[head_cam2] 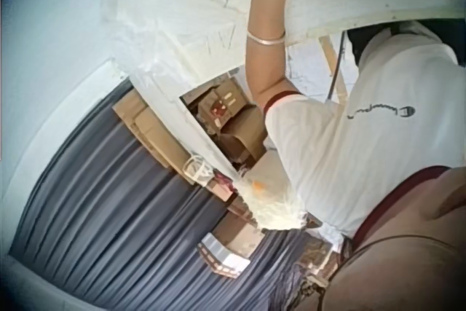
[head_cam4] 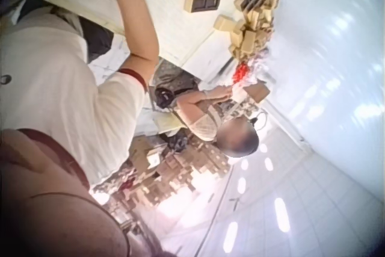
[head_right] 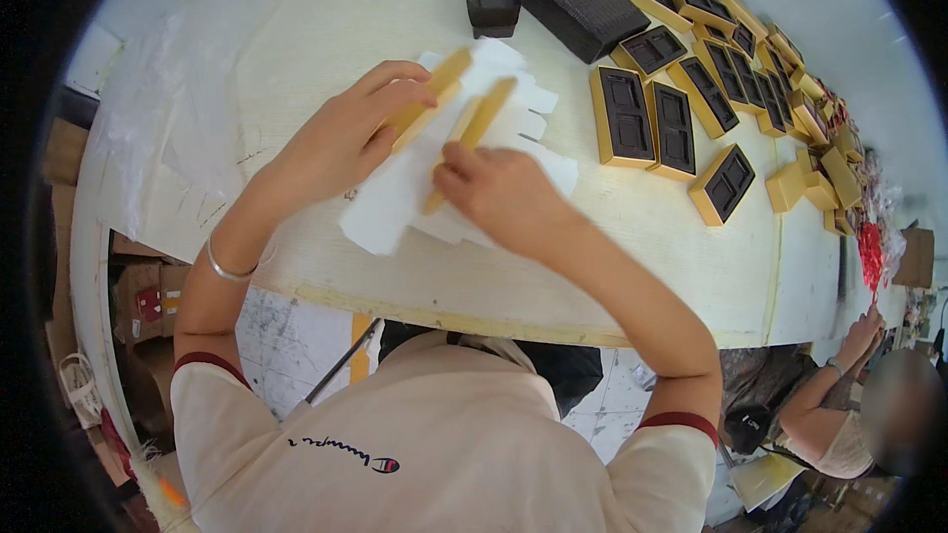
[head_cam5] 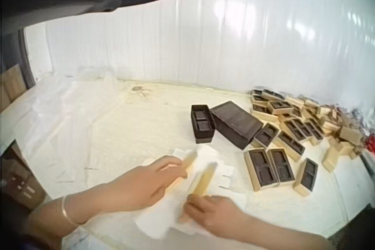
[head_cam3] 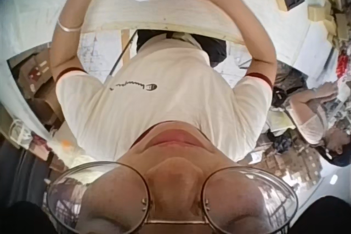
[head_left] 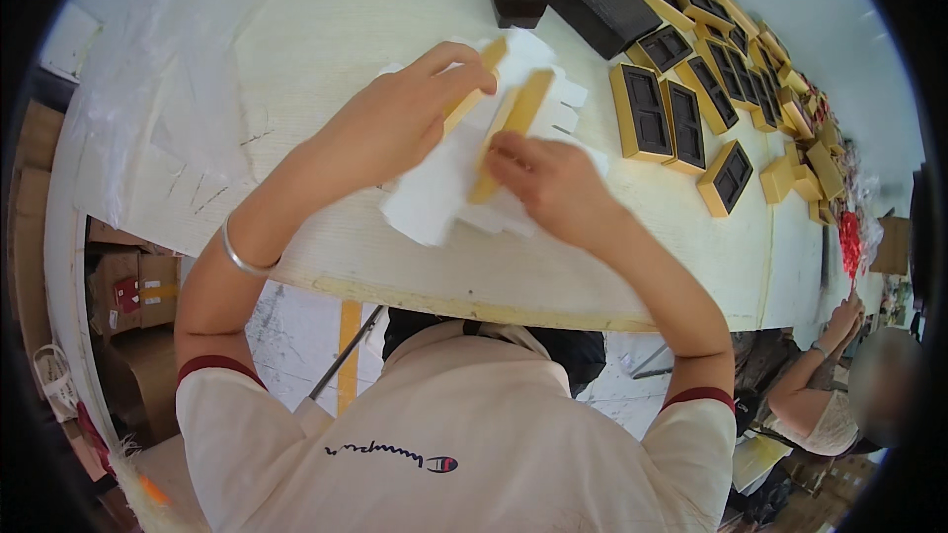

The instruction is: The person folds flat cardboard pieces into small rectangular boxes and inserts black foam inserts into them. The person places each completed box on the table and repeats the process with new pieces.

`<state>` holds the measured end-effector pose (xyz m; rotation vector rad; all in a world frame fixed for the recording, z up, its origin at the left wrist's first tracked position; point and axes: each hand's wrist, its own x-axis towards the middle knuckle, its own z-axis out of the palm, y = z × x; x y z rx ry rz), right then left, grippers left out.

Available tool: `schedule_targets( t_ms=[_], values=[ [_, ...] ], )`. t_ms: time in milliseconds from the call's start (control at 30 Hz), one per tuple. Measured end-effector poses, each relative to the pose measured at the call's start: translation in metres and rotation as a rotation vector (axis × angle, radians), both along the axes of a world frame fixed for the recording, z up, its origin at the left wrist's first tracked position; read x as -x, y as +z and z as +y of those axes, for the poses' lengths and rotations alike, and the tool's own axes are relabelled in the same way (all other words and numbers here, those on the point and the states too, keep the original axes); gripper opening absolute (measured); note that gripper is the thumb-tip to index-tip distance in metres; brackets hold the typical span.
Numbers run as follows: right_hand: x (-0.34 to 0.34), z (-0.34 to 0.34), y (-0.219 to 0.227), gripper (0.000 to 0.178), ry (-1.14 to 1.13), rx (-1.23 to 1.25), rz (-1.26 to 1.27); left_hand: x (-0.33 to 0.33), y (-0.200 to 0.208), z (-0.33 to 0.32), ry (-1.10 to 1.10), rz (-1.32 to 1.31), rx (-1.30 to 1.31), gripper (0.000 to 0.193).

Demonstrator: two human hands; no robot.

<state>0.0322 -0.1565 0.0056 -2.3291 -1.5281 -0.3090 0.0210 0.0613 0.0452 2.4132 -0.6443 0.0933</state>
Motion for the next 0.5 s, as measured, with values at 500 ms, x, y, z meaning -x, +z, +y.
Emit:
schedule_targets(
  t_ms=[500],
  values=[
    [-0.007, -0.021, -0.013, 0.022, 0.084, -0.214, 0.413, 0.026, -0.043, -0.012, -0.138, 0.193, 0.136, 0.030]
  ],
)
